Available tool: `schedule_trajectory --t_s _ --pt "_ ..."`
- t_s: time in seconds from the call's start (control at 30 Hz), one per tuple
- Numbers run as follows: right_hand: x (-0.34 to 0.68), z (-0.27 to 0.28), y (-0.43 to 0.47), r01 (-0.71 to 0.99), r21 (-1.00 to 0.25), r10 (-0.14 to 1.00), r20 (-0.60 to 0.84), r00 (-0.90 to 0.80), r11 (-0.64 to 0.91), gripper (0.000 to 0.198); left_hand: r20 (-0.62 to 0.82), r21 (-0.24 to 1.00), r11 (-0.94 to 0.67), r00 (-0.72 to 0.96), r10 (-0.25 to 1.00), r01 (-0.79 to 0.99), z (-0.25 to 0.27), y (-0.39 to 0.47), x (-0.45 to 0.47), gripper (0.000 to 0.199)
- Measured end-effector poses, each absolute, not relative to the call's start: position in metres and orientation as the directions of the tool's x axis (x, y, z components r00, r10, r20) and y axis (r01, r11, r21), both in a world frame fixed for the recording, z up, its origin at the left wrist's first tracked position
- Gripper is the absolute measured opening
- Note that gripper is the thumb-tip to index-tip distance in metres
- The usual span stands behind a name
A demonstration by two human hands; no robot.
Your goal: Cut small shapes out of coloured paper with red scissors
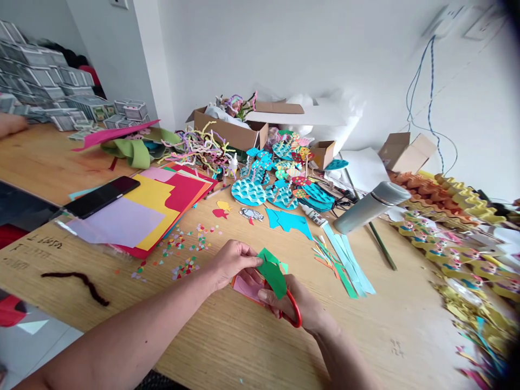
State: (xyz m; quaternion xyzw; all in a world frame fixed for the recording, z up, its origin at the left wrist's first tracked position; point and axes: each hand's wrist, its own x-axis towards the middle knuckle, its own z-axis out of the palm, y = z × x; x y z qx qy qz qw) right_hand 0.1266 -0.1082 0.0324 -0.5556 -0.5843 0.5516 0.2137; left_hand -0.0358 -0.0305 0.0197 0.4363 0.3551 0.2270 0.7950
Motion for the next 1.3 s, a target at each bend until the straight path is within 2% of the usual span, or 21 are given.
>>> schedule_trajectory --t_s 0.47,0.77,1.3 --pt "0.122 0.039 -0.107 0.429 -0.864 0.872 -0.403 -0.277 -0.263 0.049 -0.387 0.858 0.514 0.626 0.677 -0.026 0.022 -0.032 -0.036 0.037" --pt "0.121 0.041 -0.108 0.382 -0.874 0.867 -0.418 -0.272 -0.302 0.049 -0.38 0.859 0.511 0.636 0.672 -0.026 0.022 -0.031 -0.037 0.037" --pt "0.123 0.038 -0.108 0.37 -0.889 0.883 -0.382 -0.272 -0.271 0.043 -0.372 0.868 0.497 0.643 0.669 -0.015 0.022 -0.032 -0.037 0.039"
